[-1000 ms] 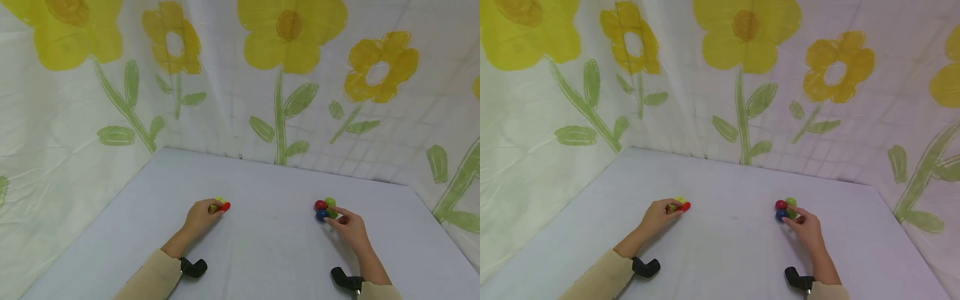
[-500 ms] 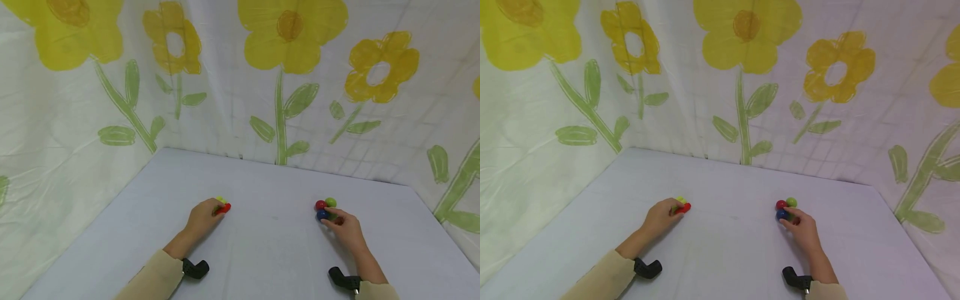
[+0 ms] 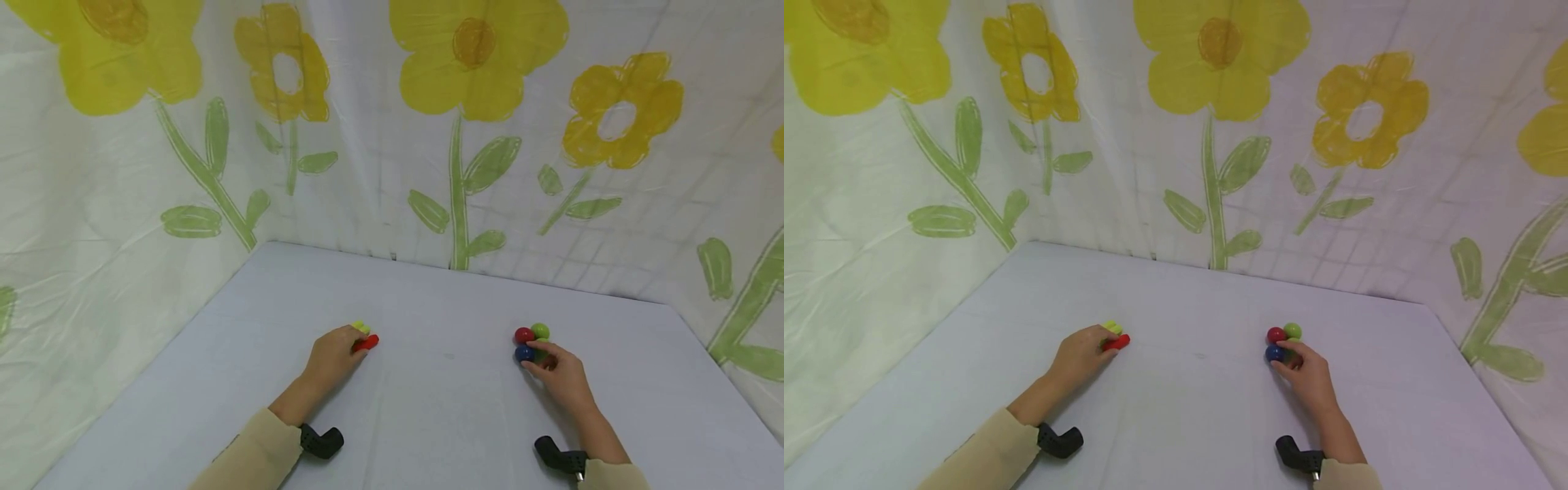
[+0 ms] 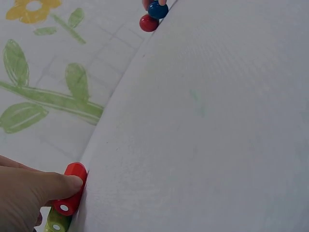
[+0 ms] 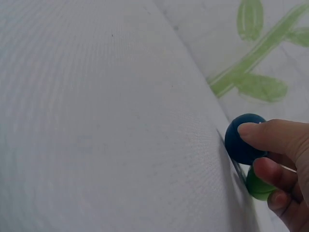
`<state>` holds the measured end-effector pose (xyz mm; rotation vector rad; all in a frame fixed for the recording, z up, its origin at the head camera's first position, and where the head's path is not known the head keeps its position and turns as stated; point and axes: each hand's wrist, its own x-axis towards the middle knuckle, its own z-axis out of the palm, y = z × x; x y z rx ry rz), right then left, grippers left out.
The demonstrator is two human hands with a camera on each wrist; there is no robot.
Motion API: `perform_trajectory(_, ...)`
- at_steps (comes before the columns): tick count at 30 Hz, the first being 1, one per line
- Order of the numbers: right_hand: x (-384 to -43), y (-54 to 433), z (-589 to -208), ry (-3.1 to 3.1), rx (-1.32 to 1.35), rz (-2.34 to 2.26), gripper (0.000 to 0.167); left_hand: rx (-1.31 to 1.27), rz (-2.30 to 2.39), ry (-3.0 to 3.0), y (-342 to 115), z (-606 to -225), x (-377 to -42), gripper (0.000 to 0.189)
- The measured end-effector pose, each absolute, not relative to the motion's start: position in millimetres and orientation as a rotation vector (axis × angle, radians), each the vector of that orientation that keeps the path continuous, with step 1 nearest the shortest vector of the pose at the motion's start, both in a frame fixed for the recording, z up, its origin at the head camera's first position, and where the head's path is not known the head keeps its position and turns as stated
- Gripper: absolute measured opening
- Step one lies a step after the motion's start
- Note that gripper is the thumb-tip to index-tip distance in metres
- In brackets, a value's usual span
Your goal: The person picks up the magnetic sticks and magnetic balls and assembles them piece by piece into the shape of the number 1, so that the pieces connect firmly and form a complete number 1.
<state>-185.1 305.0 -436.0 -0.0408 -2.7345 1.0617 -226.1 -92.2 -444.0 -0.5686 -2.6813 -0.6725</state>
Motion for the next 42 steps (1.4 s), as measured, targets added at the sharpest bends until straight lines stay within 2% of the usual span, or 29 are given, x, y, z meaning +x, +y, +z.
perform_trajectory(19, -185, 304, -436, -2.732, -0.041, 1.059, 0.04, -0.611, -0.605, -2.703, -86, -441, -222, 0.018)
perform_trajectory(25, -186, 304, -435, -2.74, -0.03, 1.045, 0.042, -0.592, -0.942, -2.662, -73, -442, -222, 0.026)
perform_trajectory(33, -188, 300, -433, -2.706, 0.011, 1.078, 0.04, -0.506, -1.506, -2.692, -58, -442, -221, 0.026)
perform_trajectory(42, -191, 293, -430, -2.708, -0.007, 1.121, 0.04, -0.525, -1.728, -2.711, -33, -435, -227, 0.026)
